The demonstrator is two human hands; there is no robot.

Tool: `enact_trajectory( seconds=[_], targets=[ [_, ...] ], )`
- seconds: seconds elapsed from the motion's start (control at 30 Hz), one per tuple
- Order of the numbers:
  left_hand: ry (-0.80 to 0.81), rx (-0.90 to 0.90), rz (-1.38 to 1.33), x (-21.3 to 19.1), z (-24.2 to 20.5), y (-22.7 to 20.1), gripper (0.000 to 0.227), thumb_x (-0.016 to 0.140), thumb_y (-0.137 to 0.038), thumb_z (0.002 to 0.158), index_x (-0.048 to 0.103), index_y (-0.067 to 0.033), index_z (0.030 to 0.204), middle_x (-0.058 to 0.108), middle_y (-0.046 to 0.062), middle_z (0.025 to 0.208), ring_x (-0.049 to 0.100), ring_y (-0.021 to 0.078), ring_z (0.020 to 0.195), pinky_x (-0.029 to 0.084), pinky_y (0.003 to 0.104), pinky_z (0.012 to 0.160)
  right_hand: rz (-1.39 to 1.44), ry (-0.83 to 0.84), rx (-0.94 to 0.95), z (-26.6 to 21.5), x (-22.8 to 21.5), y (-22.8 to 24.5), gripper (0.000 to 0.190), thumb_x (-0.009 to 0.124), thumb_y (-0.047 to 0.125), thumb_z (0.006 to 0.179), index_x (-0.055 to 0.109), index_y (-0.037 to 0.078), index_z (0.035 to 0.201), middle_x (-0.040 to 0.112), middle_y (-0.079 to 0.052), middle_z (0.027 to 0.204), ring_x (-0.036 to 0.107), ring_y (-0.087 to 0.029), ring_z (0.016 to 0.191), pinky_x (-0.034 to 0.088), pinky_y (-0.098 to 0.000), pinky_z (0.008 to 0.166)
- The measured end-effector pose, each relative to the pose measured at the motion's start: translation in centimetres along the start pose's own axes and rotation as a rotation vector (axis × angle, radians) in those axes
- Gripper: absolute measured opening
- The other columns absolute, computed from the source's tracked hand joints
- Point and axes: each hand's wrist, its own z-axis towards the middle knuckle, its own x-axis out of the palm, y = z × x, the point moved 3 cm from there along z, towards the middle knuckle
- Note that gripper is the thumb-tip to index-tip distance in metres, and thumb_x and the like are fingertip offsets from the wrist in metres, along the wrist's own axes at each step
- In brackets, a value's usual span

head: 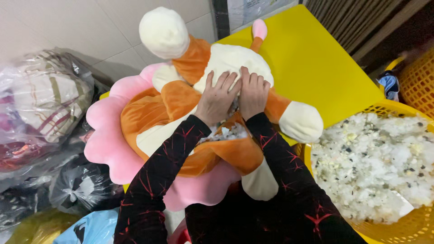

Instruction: The person repeatedly scoops white stuffing from a yellow basket and packs it into the torso of a large orange and white plush toy. They press and smooth the material into the opening to fill the body.

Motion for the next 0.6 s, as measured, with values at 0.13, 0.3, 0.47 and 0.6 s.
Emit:
enact_trajectory(
  seconds=[0.13,0.3,0.47,0.6],
  targets=[
    [-0.075,-0.028,0.056,0.1,1.4,0.1,0.065,0.059,-0.023,0.081,0.045,-0.0066,0.142,0.061,0.015,0.136,0.056,0.0282,0.131,0.039,0.055,0.11,0.348,0.036,-0.008,-0.8,-0.7,-0.2,0.065,0.07,0.008,0.084,0.05,0.005,0.146,0.063,-0.015,0.127,0.059,-0.032,0.116,0.039,-0.0455,0.101],
    [0.121,-0.028,0.032,5.2,3.6,1.3,0.054,0.062,-0.017,0.085,0.053,-0.0081,0.138,0.068,0.011,0.095,0.068,0.0282,0.094,0.052,0.045,0.086,0.882,0.289,0.15,-0.8,-0.9,-3.9,0.084,0.073,0.007,0.077,0.039,-0.004,0.153,0.056,-0.025,0.143,0.054,-0.039,0.132,0.041,-0.0451,0.111],
    [0.166,-0.085,0.039,8.2,4.4,2.6,0.013,0.063,-0.015,0.091,0.054,-0.0119,0.1,0.064,0.005,0.077,0.069,0.0237,0.071,0.054,0.038,0.059,0.9,0.286,0.13,0.3,-0.2,-5.3,0.082,0.082,0.015,0.078,0.044,-0.003,0.149,0.055,-0.025,0.146,0.054,-0.038,0.137,0.042,-0.0411,0.115],
    [0.293,-0.186,-0.024,7.4,4.0,2.3,0.013,0.062,-0.013,0.098,0.054,-0.0106,0.108,0.064,0.009,0.097,0.066,0.0278,0.094,0.052,0.043,0.078,0.723,0.271,0.191,0.5,0.6,-4.1,0.089,0.087,0.018,0.073,0.044,-0.001,0.148,0.056,-0.023,0.143,0.052,-0.039,0.134,0.04,-0.0454,0.111]
  ],
)
